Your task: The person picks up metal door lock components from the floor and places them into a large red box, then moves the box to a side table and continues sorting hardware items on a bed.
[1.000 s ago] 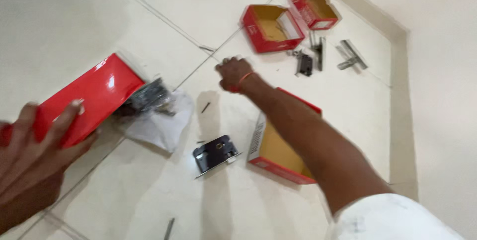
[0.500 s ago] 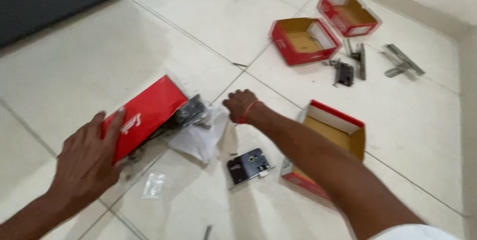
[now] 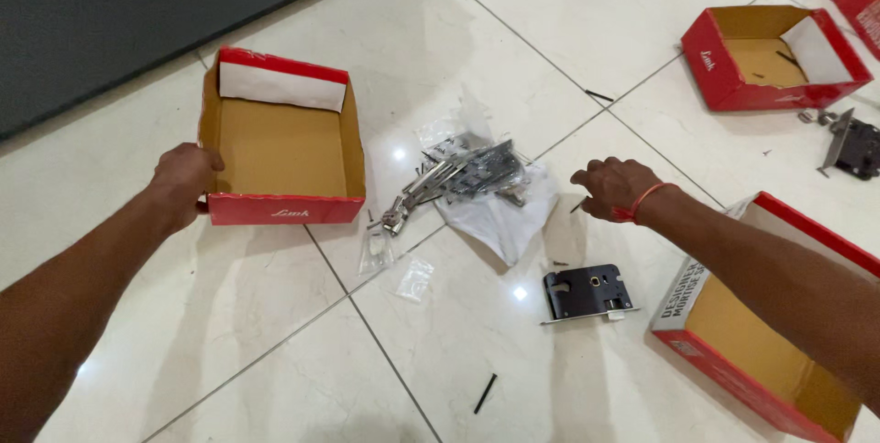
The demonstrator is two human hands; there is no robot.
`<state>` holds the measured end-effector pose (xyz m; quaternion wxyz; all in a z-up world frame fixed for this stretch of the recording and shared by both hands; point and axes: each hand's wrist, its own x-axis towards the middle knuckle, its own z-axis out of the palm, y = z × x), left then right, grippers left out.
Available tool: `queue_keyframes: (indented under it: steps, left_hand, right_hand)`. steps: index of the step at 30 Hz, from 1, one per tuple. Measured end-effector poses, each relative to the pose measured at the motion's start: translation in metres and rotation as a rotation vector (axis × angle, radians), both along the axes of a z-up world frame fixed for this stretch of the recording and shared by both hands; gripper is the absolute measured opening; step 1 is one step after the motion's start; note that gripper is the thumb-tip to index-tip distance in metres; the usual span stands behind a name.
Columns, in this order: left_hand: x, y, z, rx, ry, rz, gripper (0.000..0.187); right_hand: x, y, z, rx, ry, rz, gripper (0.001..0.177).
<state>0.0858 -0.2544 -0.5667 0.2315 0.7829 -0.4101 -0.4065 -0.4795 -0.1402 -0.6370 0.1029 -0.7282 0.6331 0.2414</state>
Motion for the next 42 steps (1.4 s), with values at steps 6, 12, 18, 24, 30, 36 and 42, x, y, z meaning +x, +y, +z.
queue_keyframes:
  steps: [6, 12, 18, 24, 30, 36, 42]
  left_hand:
    - [0.076, -0.003, -0.055, 0.152, 0.122, 0.008, 0.046]
    - [0.113, -0.010, -0.091, 0.202, 0.054, 0.049, 0.047]
    - [0.049, -0.008, -0.090, -0.011, -0.600, -0.247, 0.072]
    - [-0.063, 0.014, -0.049, -0.674, -0.877, -0.856, 0.068]
    - [-0.140, 0.060, -0.063, -0.700, -0.847, -1.353, 0.065]
    - [-0.159, 0.098, -0.091, -0.152, -0.626, -1.408, 0.064]
    - [-0.159, 0.086, -0.110, -0.214, -0.579, -1.277, 0.067]
  right_hand:
    - [0.038, -0.017, -0.001, 0.024, -0.092, 0.051, 0.056]
    - [0.100, -0.064, 0.015, -0.089, -0.205, 0.165, 0.053]
    - [0.165, -0.093, -0.012, -0.073, -0.387, 0.290, 0.070]
    - [0.180, -0.072, -0.025, -0.014, -0.271, 0.326, 0.081]
    - [0.158, -0.044, -0.025, -0.071, -0.287, 0.356, 0.073]
    - [0.127, -0.002, -0.025, -0.120, -0.231, 0.462, 0.069]
    - [0.123, 0.025, -0.026, -0.234, -0.263, 0.538, 0.056]
